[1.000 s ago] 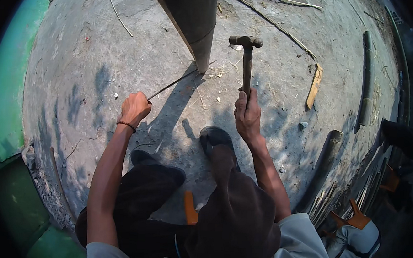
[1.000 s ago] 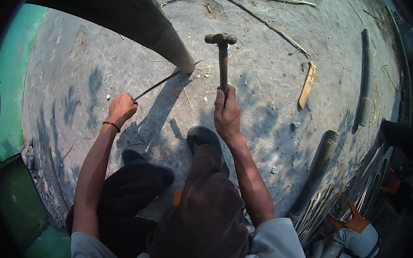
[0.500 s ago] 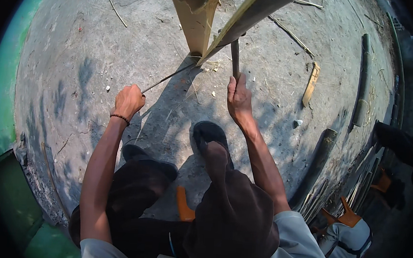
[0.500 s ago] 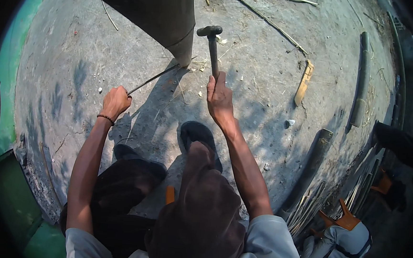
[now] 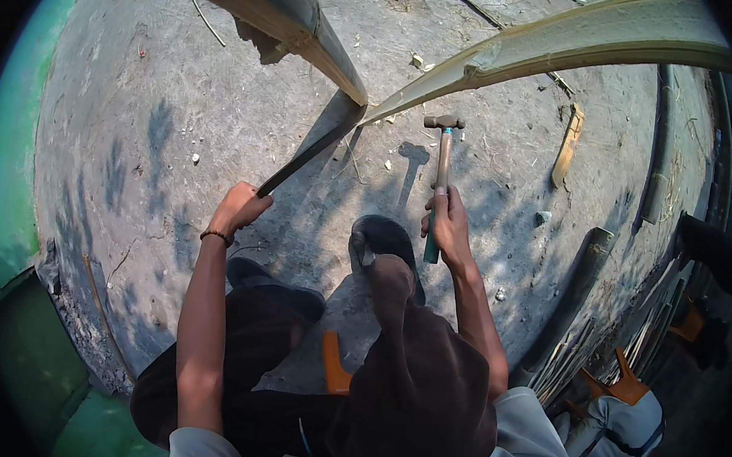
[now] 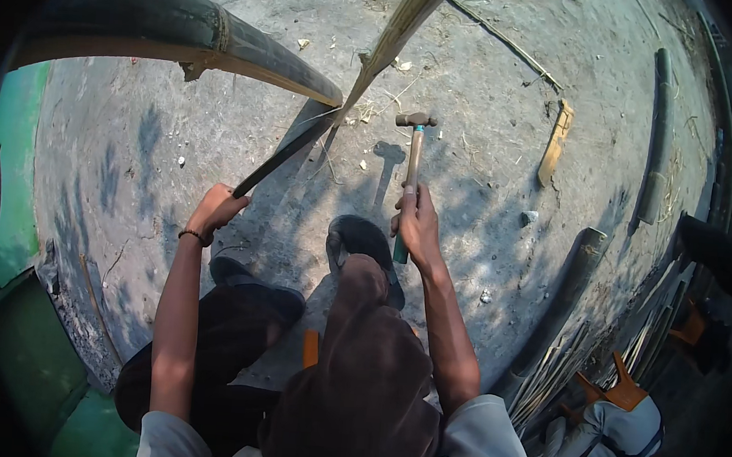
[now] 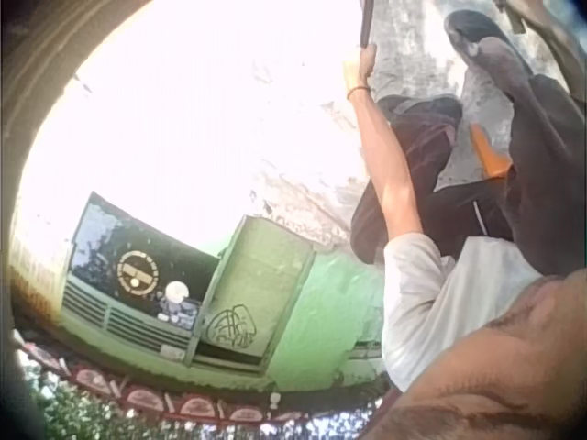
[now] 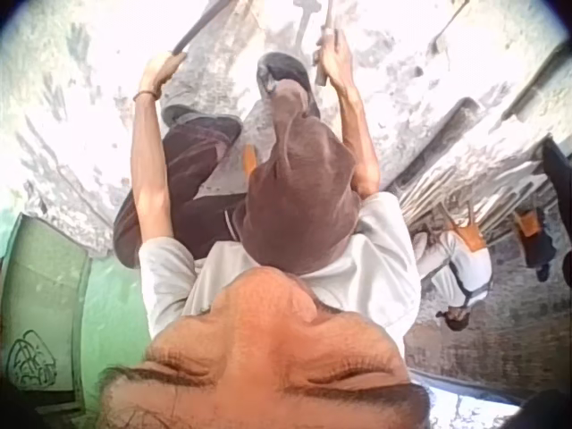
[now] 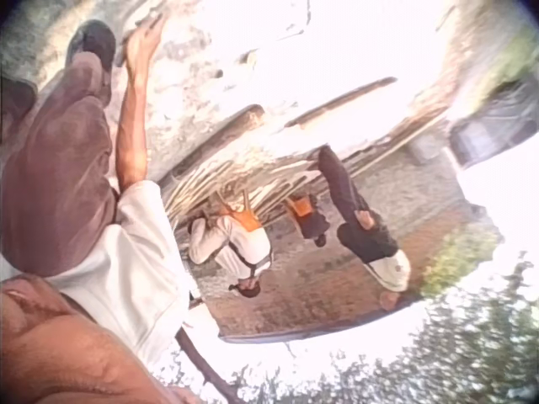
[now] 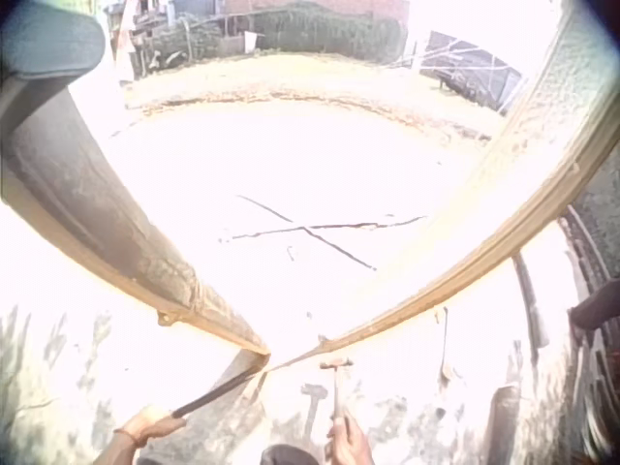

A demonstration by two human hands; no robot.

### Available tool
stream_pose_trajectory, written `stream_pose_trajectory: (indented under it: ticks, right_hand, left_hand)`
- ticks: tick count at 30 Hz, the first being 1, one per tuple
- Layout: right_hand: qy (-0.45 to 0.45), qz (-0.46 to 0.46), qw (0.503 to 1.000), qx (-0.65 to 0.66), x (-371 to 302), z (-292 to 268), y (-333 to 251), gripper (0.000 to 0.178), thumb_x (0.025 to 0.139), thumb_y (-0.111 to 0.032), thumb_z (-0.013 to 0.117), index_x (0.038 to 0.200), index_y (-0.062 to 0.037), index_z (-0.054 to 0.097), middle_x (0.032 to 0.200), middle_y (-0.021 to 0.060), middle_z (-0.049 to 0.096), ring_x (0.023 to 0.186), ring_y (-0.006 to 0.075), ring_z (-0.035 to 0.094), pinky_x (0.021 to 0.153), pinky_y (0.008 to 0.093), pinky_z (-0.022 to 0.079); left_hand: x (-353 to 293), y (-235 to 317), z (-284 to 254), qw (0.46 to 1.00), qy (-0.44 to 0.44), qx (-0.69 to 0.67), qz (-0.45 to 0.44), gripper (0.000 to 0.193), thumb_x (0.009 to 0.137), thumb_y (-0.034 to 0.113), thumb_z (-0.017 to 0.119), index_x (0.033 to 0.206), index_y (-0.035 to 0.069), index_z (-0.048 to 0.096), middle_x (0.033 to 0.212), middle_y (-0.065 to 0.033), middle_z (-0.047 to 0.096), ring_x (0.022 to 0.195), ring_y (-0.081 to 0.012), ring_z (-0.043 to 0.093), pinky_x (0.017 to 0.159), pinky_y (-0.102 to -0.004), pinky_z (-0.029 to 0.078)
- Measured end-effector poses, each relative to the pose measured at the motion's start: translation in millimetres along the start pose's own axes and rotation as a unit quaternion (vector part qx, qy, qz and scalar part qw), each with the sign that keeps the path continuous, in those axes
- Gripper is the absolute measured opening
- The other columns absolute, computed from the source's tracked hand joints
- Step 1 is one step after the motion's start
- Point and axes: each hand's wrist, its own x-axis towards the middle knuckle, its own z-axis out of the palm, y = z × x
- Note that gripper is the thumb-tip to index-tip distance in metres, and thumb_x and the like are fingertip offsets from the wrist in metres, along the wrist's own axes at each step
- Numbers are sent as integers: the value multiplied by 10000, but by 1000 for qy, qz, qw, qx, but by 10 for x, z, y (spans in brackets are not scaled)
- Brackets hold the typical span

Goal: Using a machete and hammer to strip and split sections of bamboo.

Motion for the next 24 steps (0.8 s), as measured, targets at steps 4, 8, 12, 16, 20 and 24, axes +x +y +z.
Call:
stream_pose_trajectory:
  ticks: [4, 8, 12, 16, 20, 24]
  right_hand:
    - [3, -197, 918, -343, -269, -299, 60, 342, 1011, -231, 571, 1260, 3, 578, 1015, 153, 643, 898, 243, 675, 732, 350, 539]
    - [-85, -513, 843, -136, -807, 261, -1778, 902, 728, -256, 884, 1454, -48, 390, 1350, 182, 533, 1238, 331, 550, 1021, 445, 470]
    - [-71, -719, 675, -149, -794, 1364, -2751, 883, 718, -356, 836, 1471, -230, 392, 1356, 165, 501, 1249, 331, 490, 1052, 543, 369]
    - [-93, -753, 640, -124, -807, 2039, -2460, 372, 848, -164, 658, 1201, -122, 551, 962, 42, 606, 921, 230, 615, 804, 457, 513]
    - [-105, -752, 627, -174, -462, 2141, -2467, 358, 839, -108, 681, 1162, -86, 528, 932, 84, 575, 792, 269, 662, 631, 386, 573]
    - [-189, -733, 622, -201, -78, 2071, -2690, 236, 883, -56, 656, 1111, -35, 599, 949, 152, 653, 815, 307, 687, 655, 394, 578]
  left_hand:
    - [-359, -883, 560, 984, 148, -94, 42, 426, 870, 342, 700, 598, 65, 523, 530, -13, 509, 452, -99, 462, 429, -326, 360]
    - [-1035, -1054, 848, 949, 172, -247, -87, 467, 898, 395, 708, 603, 92, 509, 516, 12, 483, 411, -90, 450, 395, -298, 332]
    - [-1320, -621, 650, 879, 216, -410, -113, 475, 904, 421, 706, 625, 116, 472, 489, 33, 424, 358, -86, 407, 351, -275, 301]
    - [-1809, -150, 154, 805, 251, -530, -93, 486, 910, 447, 692, 624, 140, 447, 478, 54, 370, 338, -74, 358, 339, -257, 281]
    - [-2232, 136, -156, 821, 255, -507, -65, 473, 928, 418, 680, 624, 145, 443, 473, 63, 363, 334, -61, 337, 333, -259, 269]
    - [-2353, -538, 64, 812, 254, -524, 40, 332, 877, 351, 756, 834, 80, 570, 624, 11, 508, 423, -83, 446, 394, -255, 362]
